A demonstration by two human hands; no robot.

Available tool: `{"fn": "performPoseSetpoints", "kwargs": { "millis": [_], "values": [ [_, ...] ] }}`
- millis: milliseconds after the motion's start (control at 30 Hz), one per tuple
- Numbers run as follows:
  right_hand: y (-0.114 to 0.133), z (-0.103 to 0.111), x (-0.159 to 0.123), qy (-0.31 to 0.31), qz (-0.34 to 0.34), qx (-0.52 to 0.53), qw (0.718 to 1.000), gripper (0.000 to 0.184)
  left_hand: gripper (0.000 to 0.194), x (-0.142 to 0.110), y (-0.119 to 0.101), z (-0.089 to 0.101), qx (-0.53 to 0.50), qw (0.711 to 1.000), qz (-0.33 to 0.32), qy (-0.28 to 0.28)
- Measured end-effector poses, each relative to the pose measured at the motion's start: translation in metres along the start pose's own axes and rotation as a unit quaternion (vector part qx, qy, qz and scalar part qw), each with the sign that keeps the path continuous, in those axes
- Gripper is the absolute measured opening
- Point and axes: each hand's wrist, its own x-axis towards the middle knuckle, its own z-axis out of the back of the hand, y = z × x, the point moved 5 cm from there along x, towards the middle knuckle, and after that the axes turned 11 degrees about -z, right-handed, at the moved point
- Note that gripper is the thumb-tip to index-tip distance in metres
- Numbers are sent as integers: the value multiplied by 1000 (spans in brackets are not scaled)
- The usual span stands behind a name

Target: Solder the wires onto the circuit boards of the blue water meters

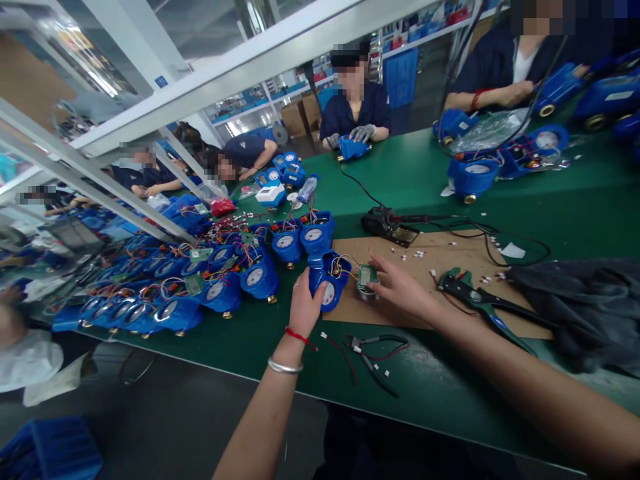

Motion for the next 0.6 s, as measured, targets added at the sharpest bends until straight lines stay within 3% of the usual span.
{"fn": "performPoseSetpoints", "kwargs": {
  "millis": [333,600],
  "values": [
    [-6,-1,-14,-10,-20,32,999,75,59,1,5,-3,-21,999,32,2],
    [-2,5,-16,-26,-40,63,997,82,65,0,1,-5,-42,993,107,-16]
  ]
}}
